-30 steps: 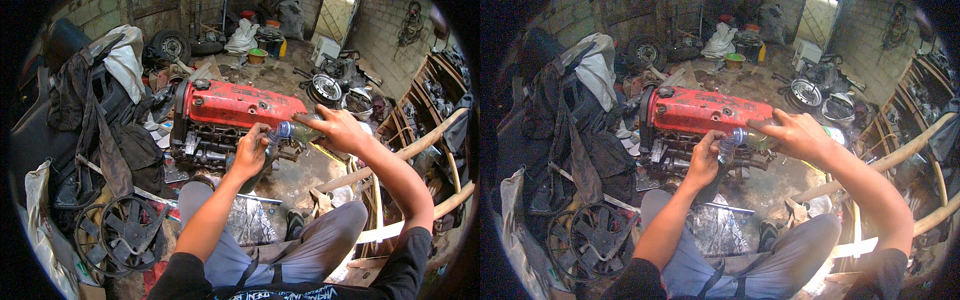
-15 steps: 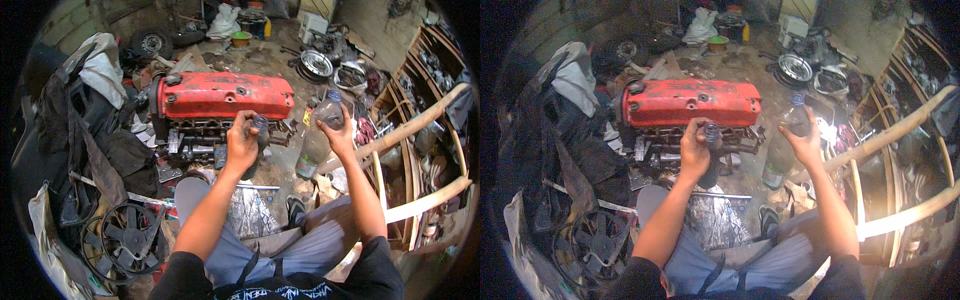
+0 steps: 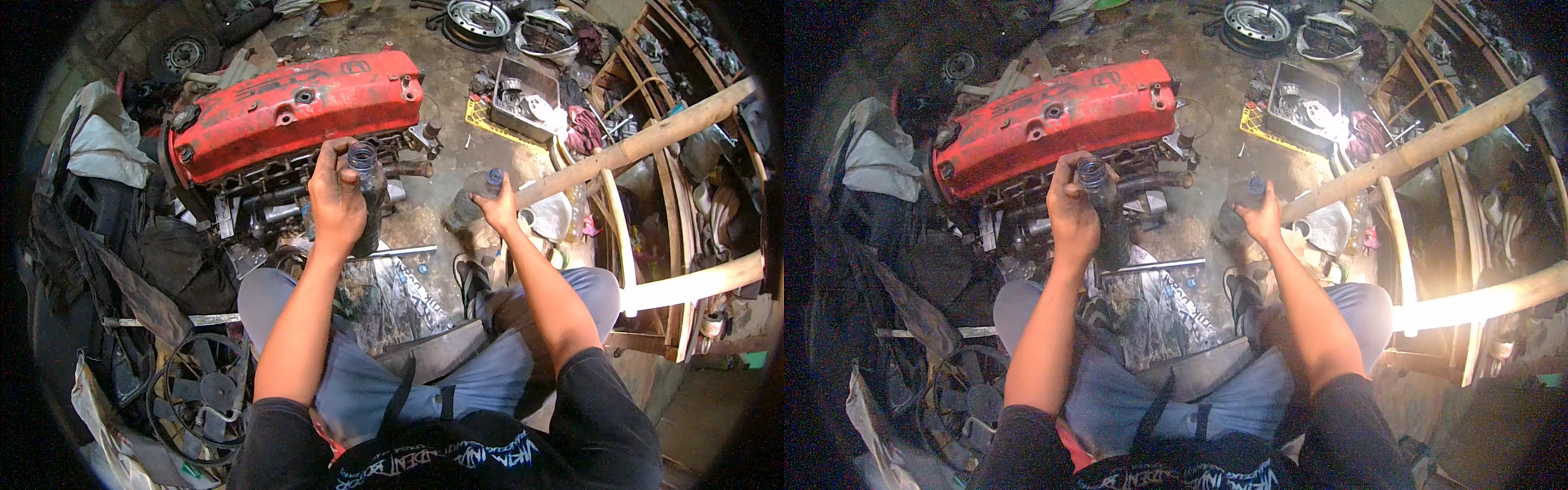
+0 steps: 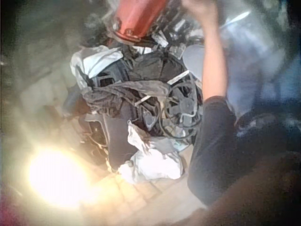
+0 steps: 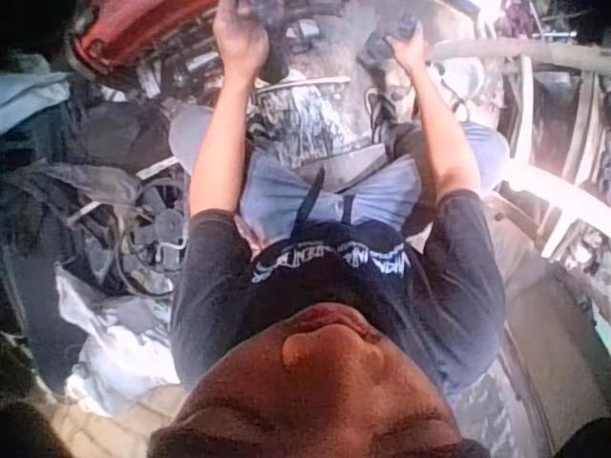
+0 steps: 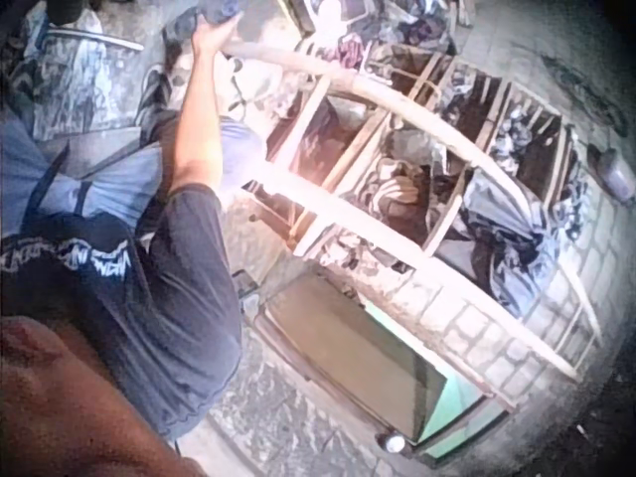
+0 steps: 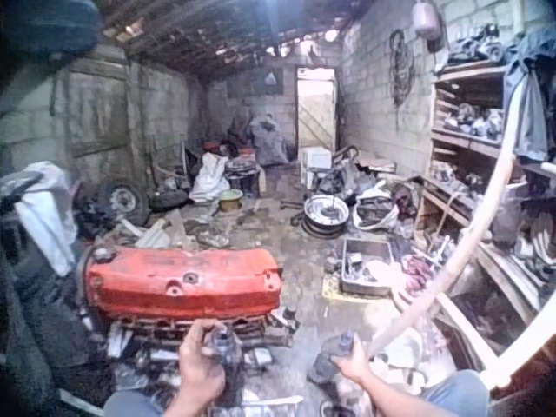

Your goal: The person sits on the floor in a cluttered workshop and works on a red engine block. They pour liquid from a plastic bottle into the engine, handle a small metal part, and wipe the engine surface with a cloth.

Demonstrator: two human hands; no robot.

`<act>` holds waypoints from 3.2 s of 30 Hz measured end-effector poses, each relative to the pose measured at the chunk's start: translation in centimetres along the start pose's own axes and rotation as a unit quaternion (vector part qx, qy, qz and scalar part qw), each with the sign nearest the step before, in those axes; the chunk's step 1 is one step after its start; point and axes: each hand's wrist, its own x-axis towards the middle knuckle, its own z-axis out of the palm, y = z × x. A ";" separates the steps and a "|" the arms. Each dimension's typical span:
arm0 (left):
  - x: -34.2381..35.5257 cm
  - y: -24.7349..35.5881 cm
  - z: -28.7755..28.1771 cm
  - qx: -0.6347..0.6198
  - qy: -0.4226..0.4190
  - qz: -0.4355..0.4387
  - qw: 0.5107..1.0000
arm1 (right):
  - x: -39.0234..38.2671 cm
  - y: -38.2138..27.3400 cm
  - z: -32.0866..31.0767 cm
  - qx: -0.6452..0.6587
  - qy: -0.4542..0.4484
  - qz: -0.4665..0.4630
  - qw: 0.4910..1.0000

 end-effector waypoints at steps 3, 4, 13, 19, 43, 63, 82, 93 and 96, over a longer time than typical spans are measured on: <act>-0.2 -0.9 0.1 0.064 0.009 0.022 0.998 | -1.7 1.7 0.5 -0.003 -0.047 0.024 0.999; -0.6 -1.0 -0.1 0.067 0.014 0.017 0.998 | -2.4 1.5 0.7 0.002 -0.076 0.036 0.996; -3.4 -3.0 -1.3 0.019 0.035 -0.003 0.999 | -3.3 3.0 -0.7 0.049 -0.068 0.058 0.995; -4.4 -1.9 -2.4 -0.046 0.042 -0.013 0.998 | -3.1 0.0 -1.2 0.058 -0.061 0.044 0.995; -4.4 -4.8 -2.7 0.042 0.059 -0.027 0.997 | -17.2 5.4 10.7 -0.238 -0.482 -0.037 0.842; -3.5 -6.0 -4.6 0.048 0.129 -0.018 0.990 | -17.6 6.0 16.3 -0.203 -0.477 0.052 0.854; -4.4 -4.7 -5.9 0.087 0.152 0.026 0.984 | -20.6 4.1 18.9 -0.066 -0.400 0.025 0.914; -3.8 -4.4 -4.6 0.058 0.148 -0.014 0.987 | -16.8 1.0 13.8 0.260 -0.376 0.305 0.835; -2.8 -4.4 -2.3 0.044 0.139 -0.002 0.989 | -13.2 -1.4 9.8 0.249 -0.403 0.269 0.838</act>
